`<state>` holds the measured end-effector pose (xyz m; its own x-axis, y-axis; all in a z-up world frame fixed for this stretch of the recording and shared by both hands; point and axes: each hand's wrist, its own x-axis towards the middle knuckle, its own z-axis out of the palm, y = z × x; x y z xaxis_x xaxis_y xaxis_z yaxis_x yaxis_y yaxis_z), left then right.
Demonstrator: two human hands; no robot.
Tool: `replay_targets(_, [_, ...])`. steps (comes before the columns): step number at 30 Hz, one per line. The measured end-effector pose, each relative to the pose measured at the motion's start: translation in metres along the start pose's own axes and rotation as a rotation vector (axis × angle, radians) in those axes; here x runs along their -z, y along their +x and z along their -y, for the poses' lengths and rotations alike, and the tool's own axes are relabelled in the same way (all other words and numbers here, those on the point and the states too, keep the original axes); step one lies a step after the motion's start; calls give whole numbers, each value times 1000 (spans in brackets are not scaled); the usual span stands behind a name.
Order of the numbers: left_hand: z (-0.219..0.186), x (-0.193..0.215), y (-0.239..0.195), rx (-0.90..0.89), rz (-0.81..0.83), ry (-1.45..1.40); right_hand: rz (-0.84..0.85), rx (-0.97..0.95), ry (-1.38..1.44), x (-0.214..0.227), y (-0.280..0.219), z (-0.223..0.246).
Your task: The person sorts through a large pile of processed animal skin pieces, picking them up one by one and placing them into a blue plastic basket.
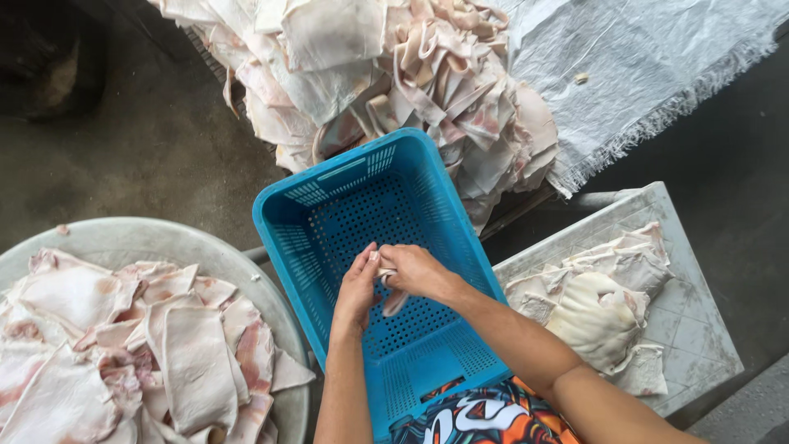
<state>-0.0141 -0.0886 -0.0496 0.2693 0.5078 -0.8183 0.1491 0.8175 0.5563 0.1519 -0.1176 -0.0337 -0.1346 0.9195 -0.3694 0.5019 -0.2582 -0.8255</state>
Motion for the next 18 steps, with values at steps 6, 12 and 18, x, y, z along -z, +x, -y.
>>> replay_targets(6, [-23,-7,-5,-7,-11,-2,-12,8,91,16,7,5])
replay_targets(12, [-57,-3,-23,-48,-12,-96,-142,33,328,115,-3,28])
replay_targets(18, [-86,-16,-23,-151,39,-182,-699,-144,-10,243,38,60])
